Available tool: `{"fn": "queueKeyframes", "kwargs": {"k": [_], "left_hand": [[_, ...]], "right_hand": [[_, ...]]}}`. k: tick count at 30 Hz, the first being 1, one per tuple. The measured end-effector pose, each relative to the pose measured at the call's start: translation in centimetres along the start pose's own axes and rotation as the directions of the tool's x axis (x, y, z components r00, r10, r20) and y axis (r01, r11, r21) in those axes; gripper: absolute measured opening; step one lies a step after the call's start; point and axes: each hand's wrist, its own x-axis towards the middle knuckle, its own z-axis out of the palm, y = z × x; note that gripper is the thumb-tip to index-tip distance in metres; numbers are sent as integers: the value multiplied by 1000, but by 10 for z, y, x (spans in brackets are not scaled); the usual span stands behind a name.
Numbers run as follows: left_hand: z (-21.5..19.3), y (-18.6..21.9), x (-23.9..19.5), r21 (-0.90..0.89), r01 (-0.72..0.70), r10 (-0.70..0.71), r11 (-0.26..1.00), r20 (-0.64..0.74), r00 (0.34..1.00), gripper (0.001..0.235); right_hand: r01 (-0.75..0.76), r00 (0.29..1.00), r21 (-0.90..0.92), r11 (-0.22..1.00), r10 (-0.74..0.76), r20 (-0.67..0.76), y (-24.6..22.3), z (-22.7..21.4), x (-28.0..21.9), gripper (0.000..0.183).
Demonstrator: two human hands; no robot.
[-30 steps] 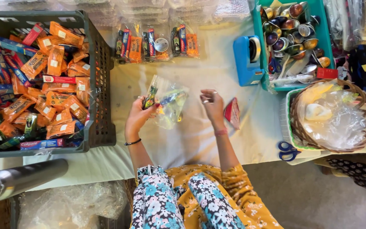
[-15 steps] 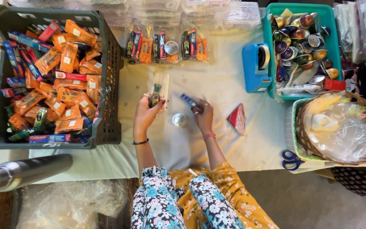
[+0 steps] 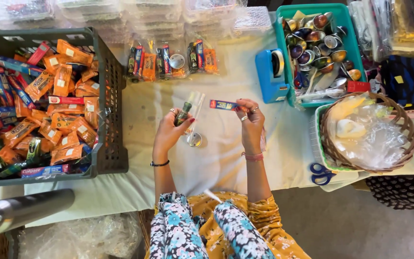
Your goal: The person packs small items, including toothpaste tubes, small metal cups, and red packets, into clear plastic bags. They arrange the items inside the bags and place the completed packages on the table.
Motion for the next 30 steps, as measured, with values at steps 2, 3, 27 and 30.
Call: {"fn": "queueKeyframes", "kwargs": {"k": [2,3,27,30], "left_hand": [[6,5,-3,32,-22,22,999,7,1000,18],[9,8,-4,49,-40,40,998,6,999,17],[15,38,-17,237,-139,108,961,139,984,30],[16,33,-16,190,-155,117,969,197,973,32]], "right_hand": [[124,992,-71,990,-121,47,-21,8,-3,20],[60,998,-10,998,-60,8,-35,15,-3,29],[24,999,197,980,-17,-36,-100,42,-19,93],[85,996,125,989,-85,-12,-97,42,-22,91]]}}
